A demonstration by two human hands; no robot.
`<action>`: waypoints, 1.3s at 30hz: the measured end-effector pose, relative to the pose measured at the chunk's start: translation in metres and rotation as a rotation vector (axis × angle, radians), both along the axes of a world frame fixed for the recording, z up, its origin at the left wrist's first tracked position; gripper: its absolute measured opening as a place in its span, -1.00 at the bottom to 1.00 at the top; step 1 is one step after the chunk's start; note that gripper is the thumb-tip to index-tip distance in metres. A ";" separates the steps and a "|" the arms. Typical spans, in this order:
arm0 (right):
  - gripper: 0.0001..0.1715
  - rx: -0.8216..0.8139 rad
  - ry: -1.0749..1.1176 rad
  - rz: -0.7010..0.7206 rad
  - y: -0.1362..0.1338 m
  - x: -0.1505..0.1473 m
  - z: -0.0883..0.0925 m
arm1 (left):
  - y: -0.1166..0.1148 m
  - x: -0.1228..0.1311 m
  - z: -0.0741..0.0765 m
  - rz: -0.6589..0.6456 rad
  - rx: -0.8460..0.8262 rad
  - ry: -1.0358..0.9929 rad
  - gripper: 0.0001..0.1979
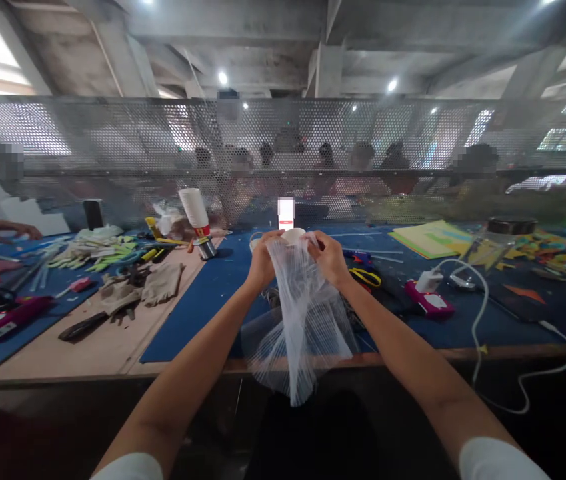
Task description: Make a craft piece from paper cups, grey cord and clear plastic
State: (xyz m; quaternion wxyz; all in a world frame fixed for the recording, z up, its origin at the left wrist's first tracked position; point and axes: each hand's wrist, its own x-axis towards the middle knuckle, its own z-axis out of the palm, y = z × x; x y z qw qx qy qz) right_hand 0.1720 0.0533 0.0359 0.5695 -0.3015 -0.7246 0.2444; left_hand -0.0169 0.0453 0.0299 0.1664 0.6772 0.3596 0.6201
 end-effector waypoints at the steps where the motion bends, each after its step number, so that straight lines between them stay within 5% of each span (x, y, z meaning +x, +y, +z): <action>1: -0.73 -0.008 -0.008 0.004 0.000 0.000 -0.001 | 0.000 0.001 -0.001 -0.012 0.016 0.026 -0.87; 13: -0.62 0.013 -0.228 -0.106 0.009 0.005 -0.008 | 0.008 0.004 -0.012 -0.162 -0.004 -0.011 -0.85; 16: -0.62 0.036 -0.248 -0.152 0.009 0.008 -0.008 | 0.004 0.000 -0.006 -0.159 -0.015 0.049 -0.78; 21: -0.56 0.043 -0.256 -0.291 0.007 0.009 -0.009 | -0.012 -0.007 0.013 -0.019 -0.066 -0.145 -0.69; 25: -0.55 0.057 -0.367 -0.333 0.003 0.006 -0.011 | -0.025 0.002 0.021 -0.061 -0.027 0.101 -0.62; 29: -0.51 0.078 -0.417 -0.357 0.000 0.002 -0.012 | -0.020 0.012 0.010 0.012 0.016 0.329 -0.61; 33: -0.47 0.019 -0.397 -0.322 -0.001 0.000 -0.012 | -0.012 0.010 -0.001 0.060 0.027 0.387 -0.71; 39: -0.40 -0.015 -0.378 -0.255 -0.002 0.000 -0.011 | -0.013 0.007 -0.003 -0.046 -0.033 0.334 -0.52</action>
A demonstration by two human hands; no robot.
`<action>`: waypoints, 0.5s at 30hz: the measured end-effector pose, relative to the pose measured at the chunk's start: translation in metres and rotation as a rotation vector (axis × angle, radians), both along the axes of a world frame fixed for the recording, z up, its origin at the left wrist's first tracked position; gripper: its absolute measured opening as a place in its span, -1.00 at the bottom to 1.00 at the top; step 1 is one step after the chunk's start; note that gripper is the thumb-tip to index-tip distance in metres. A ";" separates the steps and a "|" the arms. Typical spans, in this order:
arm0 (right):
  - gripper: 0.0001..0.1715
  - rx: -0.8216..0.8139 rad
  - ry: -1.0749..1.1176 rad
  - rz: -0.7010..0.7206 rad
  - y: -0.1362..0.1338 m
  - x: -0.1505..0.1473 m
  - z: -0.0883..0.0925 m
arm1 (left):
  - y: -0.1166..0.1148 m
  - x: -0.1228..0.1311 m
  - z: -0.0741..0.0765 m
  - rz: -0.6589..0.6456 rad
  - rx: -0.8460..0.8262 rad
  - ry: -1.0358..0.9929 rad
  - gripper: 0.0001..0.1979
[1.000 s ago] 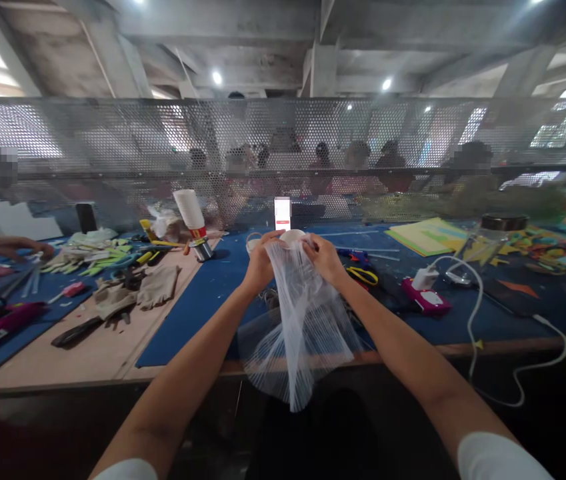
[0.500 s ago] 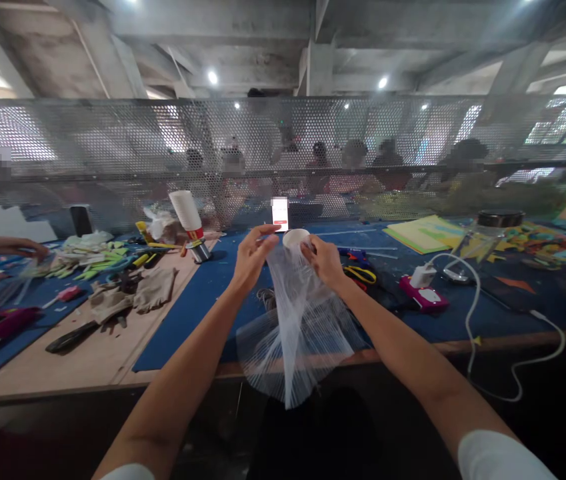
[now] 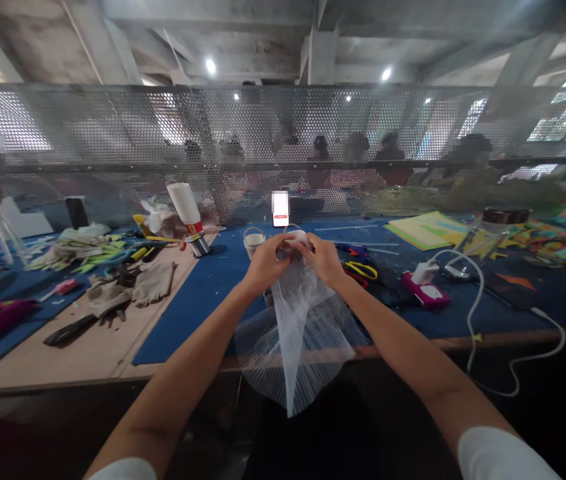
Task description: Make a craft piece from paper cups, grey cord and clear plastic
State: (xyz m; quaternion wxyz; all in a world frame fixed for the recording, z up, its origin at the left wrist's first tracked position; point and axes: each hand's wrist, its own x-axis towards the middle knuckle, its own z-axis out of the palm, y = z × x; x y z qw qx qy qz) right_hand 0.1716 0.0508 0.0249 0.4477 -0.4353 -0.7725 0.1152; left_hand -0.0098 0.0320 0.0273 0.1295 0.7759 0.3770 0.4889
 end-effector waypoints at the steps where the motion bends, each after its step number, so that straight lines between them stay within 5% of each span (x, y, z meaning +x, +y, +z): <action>1: -0.40 -0.004 -0.003 0.004 -0.001 0.000 0.000 | 0.000 0.000 0.000 -0.021 -0.020 -0.020 -0.48; 15: -0.54 -0.089 0.197 0.165 0.002 0.006 0.003 | -0.006 0.002 0.000 -0.081 -0.041 -0.122 -0.51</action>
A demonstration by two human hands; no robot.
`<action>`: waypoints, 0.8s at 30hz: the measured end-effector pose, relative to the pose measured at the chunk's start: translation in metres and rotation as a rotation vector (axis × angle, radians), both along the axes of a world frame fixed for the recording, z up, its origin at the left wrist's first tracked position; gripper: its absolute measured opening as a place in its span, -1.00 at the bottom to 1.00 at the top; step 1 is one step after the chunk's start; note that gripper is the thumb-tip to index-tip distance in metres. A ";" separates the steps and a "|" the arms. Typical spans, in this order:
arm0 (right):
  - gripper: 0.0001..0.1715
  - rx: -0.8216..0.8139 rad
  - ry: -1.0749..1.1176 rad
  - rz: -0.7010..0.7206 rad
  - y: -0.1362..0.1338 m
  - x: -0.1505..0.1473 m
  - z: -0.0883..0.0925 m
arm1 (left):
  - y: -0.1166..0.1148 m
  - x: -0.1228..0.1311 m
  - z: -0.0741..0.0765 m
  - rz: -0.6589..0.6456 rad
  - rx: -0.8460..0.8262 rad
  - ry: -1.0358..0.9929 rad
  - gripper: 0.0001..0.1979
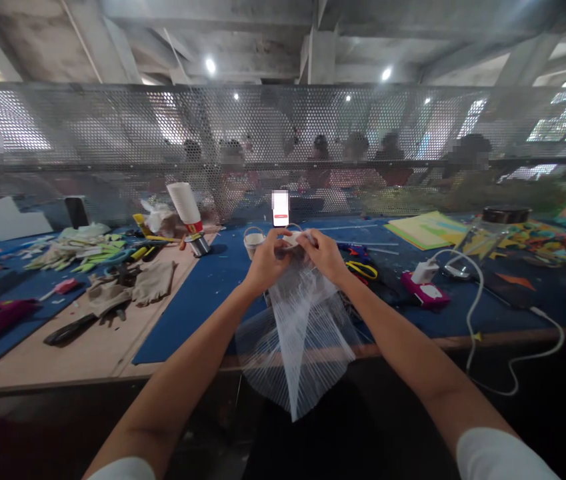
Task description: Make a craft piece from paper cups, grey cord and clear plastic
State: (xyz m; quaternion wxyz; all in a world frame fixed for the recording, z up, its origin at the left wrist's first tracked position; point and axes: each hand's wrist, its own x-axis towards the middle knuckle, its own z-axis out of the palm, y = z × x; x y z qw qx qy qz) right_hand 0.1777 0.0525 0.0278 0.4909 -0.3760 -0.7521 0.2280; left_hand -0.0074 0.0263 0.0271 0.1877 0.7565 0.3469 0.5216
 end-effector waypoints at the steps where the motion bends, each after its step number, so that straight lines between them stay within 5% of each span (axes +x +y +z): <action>1: -0.55 0.004 -0.003 0.025 0.001 0.001 0.001 | 0.000 0.000 0.001 0.007 0.010 0.005 -0.52; 7: -0.59 -0.008 0.009 0.158 0.003 0.008 0.007 | -0.001 -0.002 0.004 -0.038 0.052 0.047 -0.58; 15: -0.52 -0.084 0.050 0.192 0.010 0.018 0.014 | -0.004 -0.004 0.009 -0.101 0.045 0.078 -0.60; 24: -0.66 -0.024 -0.054 0.216 0.008 0.030 0.022 | 0.000 -0.007 0.008 -0.145 -0.027 -0.004 -0.63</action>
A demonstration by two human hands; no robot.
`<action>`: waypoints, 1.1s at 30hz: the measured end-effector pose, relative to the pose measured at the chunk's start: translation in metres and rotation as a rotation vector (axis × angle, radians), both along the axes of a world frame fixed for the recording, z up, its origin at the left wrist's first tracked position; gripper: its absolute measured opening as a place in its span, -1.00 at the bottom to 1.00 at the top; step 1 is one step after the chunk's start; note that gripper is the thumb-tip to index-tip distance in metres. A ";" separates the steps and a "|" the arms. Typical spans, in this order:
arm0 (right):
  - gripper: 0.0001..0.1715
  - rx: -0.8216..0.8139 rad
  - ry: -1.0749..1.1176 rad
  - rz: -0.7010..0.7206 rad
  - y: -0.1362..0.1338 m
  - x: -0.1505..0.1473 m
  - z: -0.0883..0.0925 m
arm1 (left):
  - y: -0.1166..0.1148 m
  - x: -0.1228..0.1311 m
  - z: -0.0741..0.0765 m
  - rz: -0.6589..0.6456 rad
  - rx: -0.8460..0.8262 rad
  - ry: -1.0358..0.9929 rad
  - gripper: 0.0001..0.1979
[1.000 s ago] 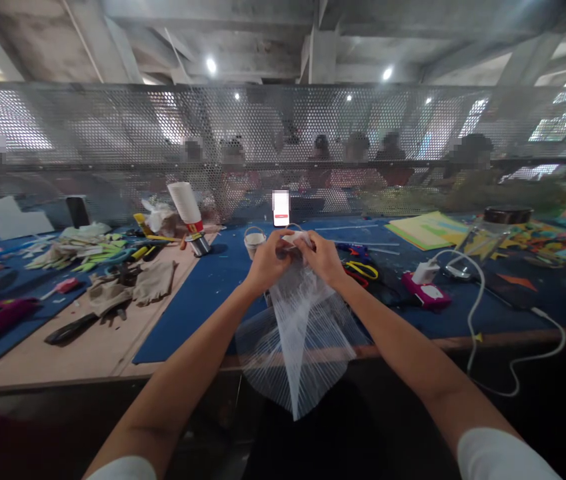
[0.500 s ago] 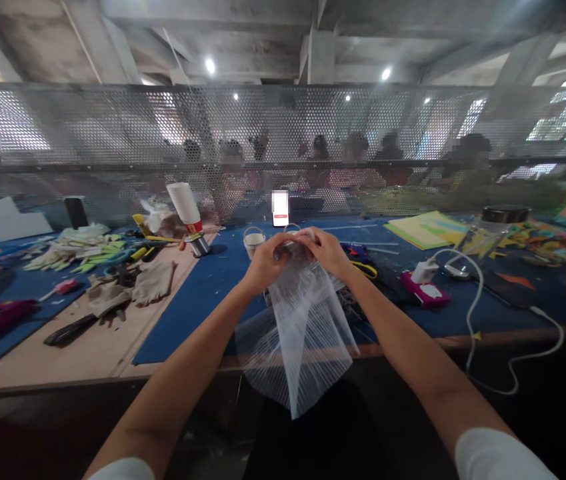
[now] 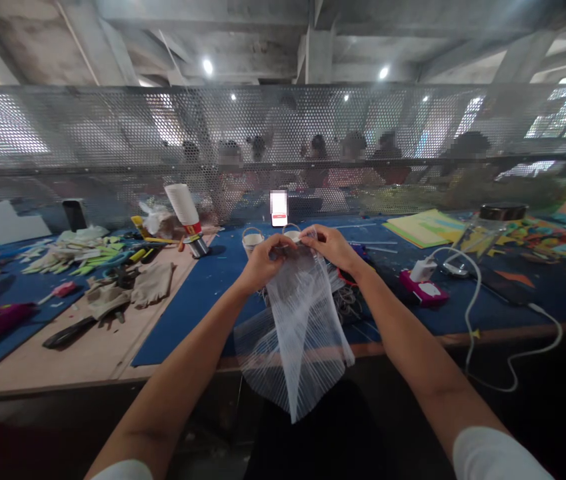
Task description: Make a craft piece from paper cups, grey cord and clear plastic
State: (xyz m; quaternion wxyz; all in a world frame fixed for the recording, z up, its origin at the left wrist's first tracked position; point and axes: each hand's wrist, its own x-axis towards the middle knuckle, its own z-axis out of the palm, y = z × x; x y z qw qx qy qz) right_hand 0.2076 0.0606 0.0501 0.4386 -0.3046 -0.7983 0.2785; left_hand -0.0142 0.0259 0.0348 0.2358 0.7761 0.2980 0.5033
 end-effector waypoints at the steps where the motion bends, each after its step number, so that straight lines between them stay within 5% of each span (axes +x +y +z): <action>1: -0.67 0.002 -0.006 0.006 -0.001 0.000 0.001 | 0.001 0.000 0.000 0.003 -0.004 -0.012 -0.62; 8: -0.66 -0.042 -0.004 0.027 -0.006 -0.005 0.002 | -0.001 0.007 -0.003 0.039 -0.171 -0.197 -0.92; 12: -0.66 -0.052 -0.012 0.011 -0.007 -0.008 0.000 | 0.002 0.008 -0.006 0.043 -0.198 -0.235 -0.71; 18: -0.67 -0.045 0.011 0.002 -0.009 -0.006 0.005 | 0.006 0.003 -0.005 -0.124 -0.242 -0.245 -0.58; 33: -0.65 -0.171 0.017 0.070 -0.001 0.007 0.008 | 0.003 0.000 -0.001 -0.208 -0.253 -0.304 -0.58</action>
